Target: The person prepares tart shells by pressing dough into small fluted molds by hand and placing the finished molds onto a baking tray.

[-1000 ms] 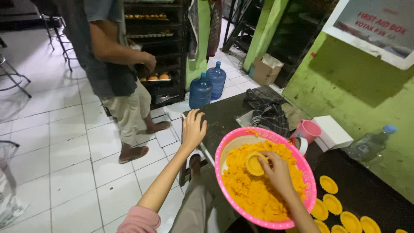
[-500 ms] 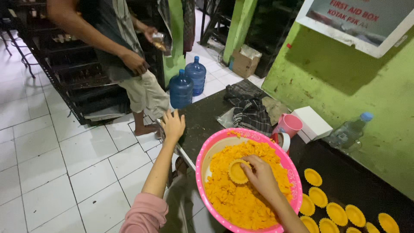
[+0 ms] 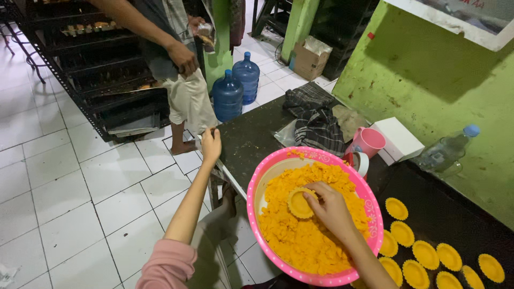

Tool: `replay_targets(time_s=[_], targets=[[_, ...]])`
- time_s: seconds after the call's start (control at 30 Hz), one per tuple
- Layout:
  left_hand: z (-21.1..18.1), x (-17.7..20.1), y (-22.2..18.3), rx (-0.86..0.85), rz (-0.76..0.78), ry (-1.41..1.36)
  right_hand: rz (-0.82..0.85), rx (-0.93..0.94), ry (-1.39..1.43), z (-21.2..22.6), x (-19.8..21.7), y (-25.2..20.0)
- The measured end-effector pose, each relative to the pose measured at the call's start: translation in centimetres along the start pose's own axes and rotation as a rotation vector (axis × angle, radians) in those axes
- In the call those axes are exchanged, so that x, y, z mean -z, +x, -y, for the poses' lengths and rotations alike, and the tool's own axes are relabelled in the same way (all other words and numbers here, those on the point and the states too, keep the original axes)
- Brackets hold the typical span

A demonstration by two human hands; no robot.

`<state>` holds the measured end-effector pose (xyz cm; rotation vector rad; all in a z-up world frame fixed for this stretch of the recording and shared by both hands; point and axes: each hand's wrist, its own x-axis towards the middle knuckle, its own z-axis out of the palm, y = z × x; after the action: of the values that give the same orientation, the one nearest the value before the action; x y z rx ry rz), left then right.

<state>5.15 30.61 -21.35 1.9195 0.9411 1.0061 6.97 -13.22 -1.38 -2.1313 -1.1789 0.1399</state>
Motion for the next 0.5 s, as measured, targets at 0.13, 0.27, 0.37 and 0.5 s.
replay_targets(time_s=[0.13,0.27,0.37,0.5], targets=[[-10.1,2.3,-4.1,-0.078,-0.032,-0.273,-0.059,-0.057,0.033,0.5,0.3,0.0],[-19.6,2.0,-9.4,-0.207,0.289,-0.515,-0.208,-0.066,0.089,-1.1,0.1,0.0],[-24.6,1.0,-13.6,-0.289,0.646,-0.651,-0.333,-0.051,0.14,-0.5,1.4,-0.1],[-28.6,1.5,-17.8,-0.266,0.936,-0.617,-0.496,-0.005,0.063,-1.1,2.8,1.0]])
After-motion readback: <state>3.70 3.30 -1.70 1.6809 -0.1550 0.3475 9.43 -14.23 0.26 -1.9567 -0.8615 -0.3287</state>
